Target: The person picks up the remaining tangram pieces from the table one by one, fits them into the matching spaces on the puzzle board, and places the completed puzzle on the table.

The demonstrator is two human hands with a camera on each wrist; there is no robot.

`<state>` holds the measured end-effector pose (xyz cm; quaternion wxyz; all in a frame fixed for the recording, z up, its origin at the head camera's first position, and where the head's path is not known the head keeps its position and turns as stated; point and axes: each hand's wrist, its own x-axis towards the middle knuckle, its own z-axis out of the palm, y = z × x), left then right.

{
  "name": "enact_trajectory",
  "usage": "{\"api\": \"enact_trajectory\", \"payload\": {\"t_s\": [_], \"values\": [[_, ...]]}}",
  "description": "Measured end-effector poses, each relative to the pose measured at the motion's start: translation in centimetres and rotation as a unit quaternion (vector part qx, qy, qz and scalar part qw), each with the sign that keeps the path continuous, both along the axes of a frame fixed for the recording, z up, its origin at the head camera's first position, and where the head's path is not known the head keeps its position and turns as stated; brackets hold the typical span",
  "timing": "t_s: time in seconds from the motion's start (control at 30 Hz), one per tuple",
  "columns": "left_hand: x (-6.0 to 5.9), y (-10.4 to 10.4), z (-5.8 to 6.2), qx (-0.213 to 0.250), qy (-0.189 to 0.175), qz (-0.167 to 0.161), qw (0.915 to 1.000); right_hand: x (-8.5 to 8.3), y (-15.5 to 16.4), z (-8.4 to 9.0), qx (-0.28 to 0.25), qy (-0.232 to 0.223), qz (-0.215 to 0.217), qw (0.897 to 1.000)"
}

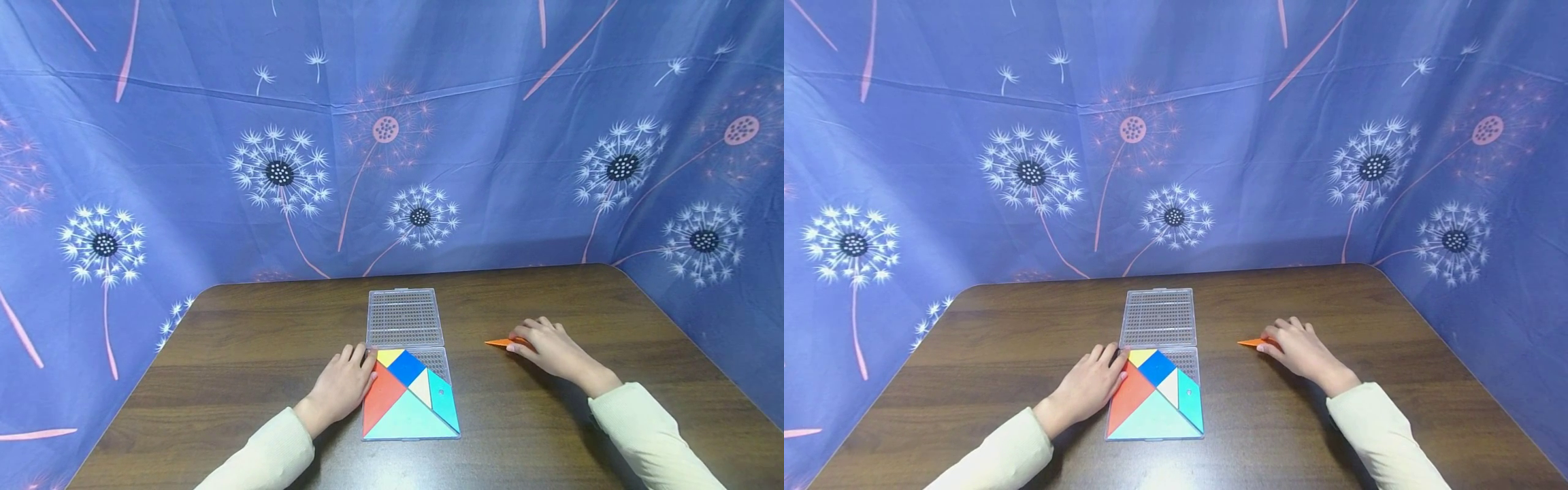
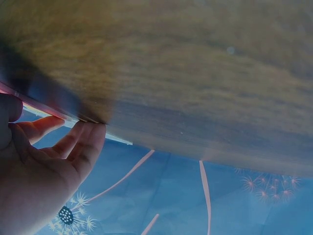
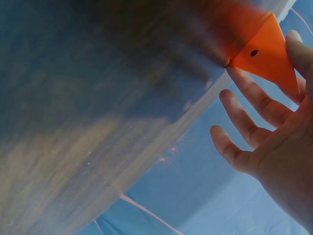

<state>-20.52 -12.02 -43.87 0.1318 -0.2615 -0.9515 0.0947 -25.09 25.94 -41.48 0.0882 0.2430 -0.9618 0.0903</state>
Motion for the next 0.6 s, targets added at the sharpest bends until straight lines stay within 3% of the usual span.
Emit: {"api": "enact_trajectory", "payload": {"t_s": [0.6], "values": [[0.17,0.09,0.3,-0.003,-0.015,0.008,0.9998,-0.1,0.07,-0.07,0.008,0.023,0.006,1.0]]}}
